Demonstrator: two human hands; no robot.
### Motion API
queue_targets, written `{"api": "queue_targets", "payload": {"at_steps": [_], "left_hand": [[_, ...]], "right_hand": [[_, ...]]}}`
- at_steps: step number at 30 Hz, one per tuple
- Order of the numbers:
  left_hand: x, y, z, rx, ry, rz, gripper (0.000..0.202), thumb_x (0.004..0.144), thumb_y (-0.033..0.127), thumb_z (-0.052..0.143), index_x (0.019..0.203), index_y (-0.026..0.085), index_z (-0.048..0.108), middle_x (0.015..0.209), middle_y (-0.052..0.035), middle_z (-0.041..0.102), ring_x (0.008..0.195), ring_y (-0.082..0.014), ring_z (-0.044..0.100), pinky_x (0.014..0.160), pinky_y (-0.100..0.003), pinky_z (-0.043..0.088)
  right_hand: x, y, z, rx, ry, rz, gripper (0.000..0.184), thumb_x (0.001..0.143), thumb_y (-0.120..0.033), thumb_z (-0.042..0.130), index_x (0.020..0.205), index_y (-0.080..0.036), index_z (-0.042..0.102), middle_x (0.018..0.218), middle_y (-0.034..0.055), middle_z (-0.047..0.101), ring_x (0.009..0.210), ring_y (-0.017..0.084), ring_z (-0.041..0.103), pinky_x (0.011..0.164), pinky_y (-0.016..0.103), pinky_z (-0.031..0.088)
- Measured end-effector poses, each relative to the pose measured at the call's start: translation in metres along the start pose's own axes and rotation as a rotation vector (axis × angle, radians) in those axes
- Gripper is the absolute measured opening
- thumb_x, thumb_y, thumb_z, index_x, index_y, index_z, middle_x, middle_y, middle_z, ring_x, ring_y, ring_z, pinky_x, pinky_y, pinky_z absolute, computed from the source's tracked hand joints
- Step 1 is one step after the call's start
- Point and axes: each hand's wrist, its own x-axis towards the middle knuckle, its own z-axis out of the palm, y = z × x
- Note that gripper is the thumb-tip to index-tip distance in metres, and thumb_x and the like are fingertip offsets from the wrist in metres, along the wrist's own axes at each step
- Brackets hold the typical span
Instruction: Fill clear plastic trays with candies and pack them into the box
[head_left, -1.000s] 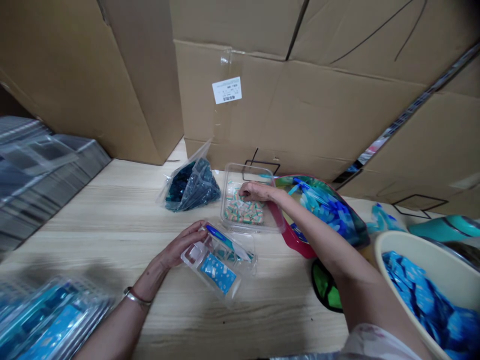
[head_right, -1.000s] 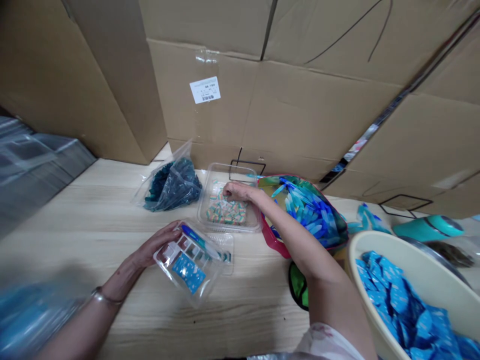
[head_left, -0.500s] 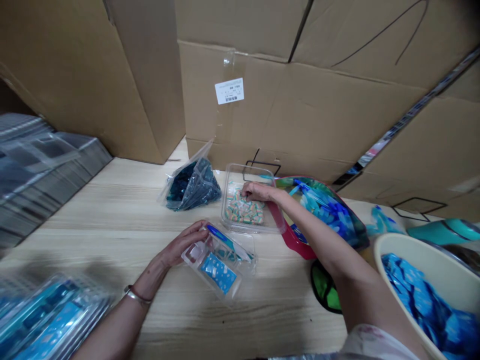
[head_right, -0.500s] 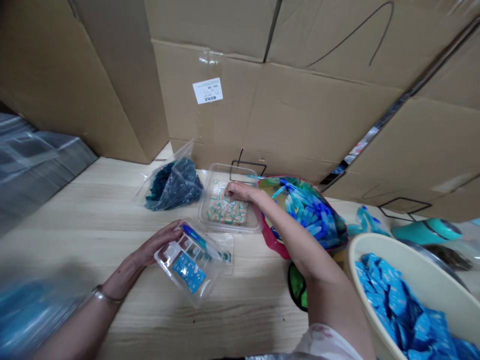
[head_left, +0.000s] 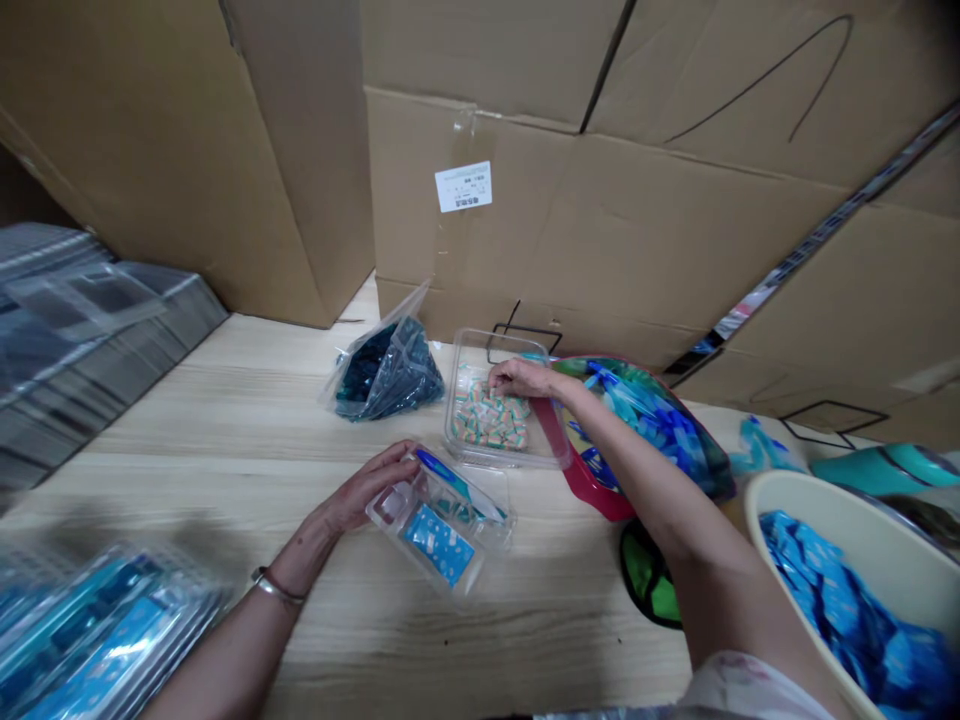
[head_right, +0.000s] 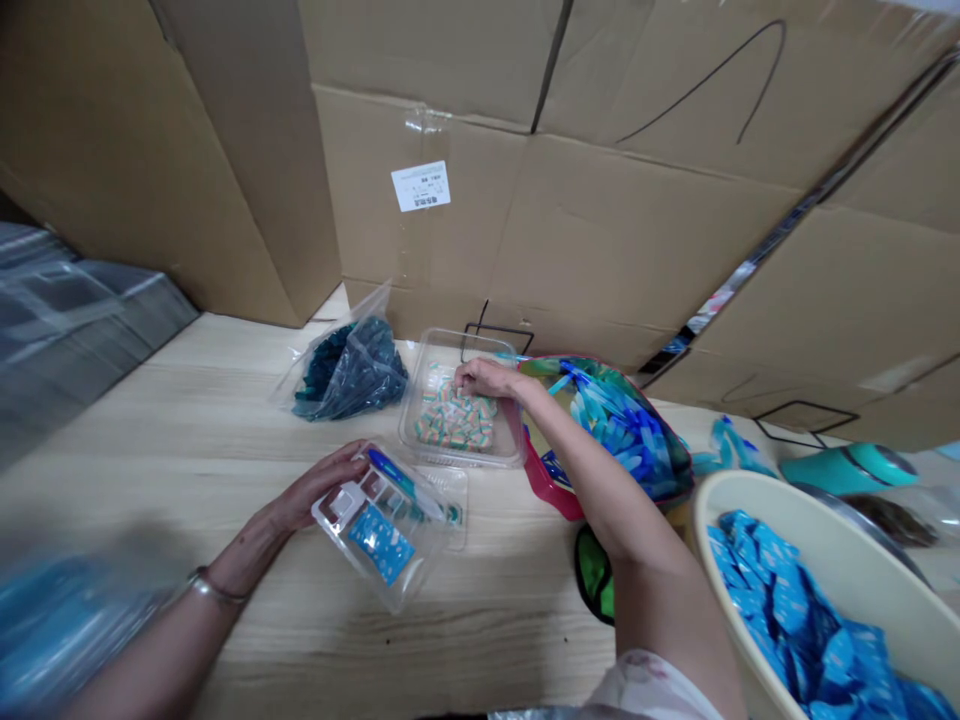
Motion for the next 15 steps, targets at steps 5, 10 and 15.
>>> {"api": "queue_targets", "payload": {"at_steps": [5, 10, 15], "left_hand": [[0.0, 0.0, 0.001, 0.03, -0.024, 0.008, 0.019, 0.082, 0.026, 0.063, 0.097, 0.017, 0.058, 0.077, -0.0007, 0.06, 0.068, -0.0128, 0.06, 0.063, -0.022, 0.046], [-0.001, 0.0, 0.002, 0.031, -0.005, 0.007, 0.019, 0.081, 0.026, 0.064, 0.097, 0.018, 0.057, 0.078, 0.0, 0.059, 0.067, -0.0121, 0.059, 0.062, -0.022, 0.045], [0.0, 0.0, 0.001, 0.035, -0.023, 0.0, 0.018, 0.082, 0.026, 0.062, 0.096, 0.017, 0.056, 0.076, 0.0001, 0.059, 0.065, -0.0116, 0.059, 0.06, -0.021, 0.044]], "right_hand": [[0.007, 0.0, 0.003, 0.169, -0.031, 0.154, 0.016, 0.072, -0.025, 0.061, 0.083, -0.013, 0.064, 0.068, 0.0001, 0.062, 0.061, 0.01, 0.053, 0.057, 0.02, 0.039], [0.019, 0.001, 0.014, 0.058, -0.043, 0.202, 0.012, 0.063, -0.018, 0.067, 0.075, -0.013, 0.064, 0.061, -0.0036, 0.058, 0.056, 0.008, 0.049, 0.055, 0.018, 0.036], [0.018, -0.003, 0.015, -0.036, -0.004, 0.183, 0.013, 0.06, -0.016, 0.07, 0.071, -0.014, 0.063, 0.066, -0.0035, 0.058, 0.062, 0.009, 0.048, 0.057, 0.018, 0.035]]}}
